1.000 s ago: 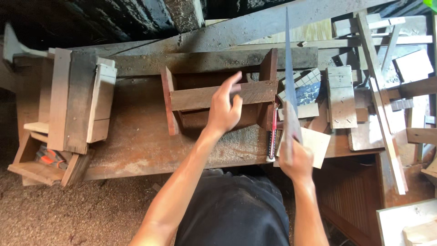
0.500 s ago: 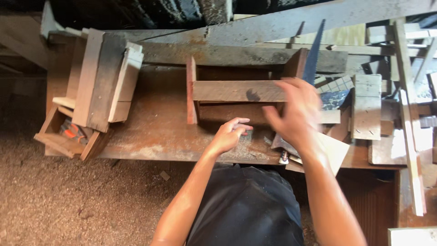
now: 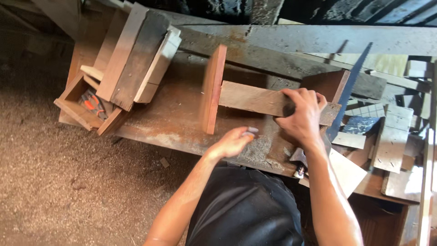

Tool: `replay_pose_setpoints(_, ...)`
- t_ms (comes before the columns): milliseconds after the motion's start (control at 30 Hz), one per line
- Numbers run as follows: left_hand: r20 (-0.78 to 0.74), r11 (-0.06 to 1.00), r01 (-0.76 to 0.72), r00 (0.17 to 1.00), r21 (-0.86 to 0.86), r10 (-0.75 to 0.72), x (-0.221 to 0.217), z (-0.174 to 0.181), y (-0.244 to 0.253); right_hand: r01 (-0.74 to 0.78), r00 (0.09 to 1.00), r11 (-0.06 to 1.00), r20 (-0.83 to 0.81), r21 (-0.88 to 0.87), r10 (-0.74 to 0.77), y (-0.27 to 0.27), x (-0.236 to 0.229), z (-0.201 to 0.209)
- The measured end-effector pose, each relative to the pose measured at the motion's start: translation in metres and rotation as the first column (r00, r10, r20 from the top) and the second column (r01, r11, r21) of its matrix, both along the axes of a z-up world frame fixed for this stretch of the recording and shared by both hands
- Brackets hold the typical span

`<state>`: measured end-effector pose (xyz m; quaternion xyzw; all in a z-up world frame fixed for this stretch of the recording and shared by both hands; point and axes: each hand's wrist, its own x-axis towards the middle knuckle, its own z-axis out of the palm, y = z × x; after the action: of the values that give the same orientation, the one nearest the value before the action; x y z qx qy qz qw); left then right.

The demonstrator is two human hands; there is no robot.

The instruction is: The person uses a hand saw to cut a wooden frame piece, then hammers nails to attach a wooden top to the frame. The person assembles the pieces into a small wooden box and places it on the workbench.

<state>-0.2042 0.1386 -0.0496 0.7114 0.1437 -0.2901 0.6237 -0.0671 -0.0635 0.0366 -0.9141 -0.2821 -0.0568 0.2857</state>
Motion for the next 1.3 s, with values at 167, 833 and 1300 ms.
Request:
replay_pose_setpoints(167,0.183,0.984,-0.006,0.982,-0.179,0.039,-0.005,0.013,0.0,-0.003,0.995,0.97,-0.092,0.242,0.026,0.025,-0.005,-0.003)
replay_pose_setpoints(833,0.906,0.753,-0.52,0.342,0.403,-0.249,0.006,0.237,0.063,0.356,0.863,0.822,-0.495,0.444,-0.106,0.058,-0.032,-0.031)
replay_pose_setpoints(1300,0.762,0.506,-0.574,0.547,0.643,-0.348,0.073,0.182,0.122,0.464,0.879,0.793,-0.316,0.396,-0.356,0.109,-0.059,-0.007)
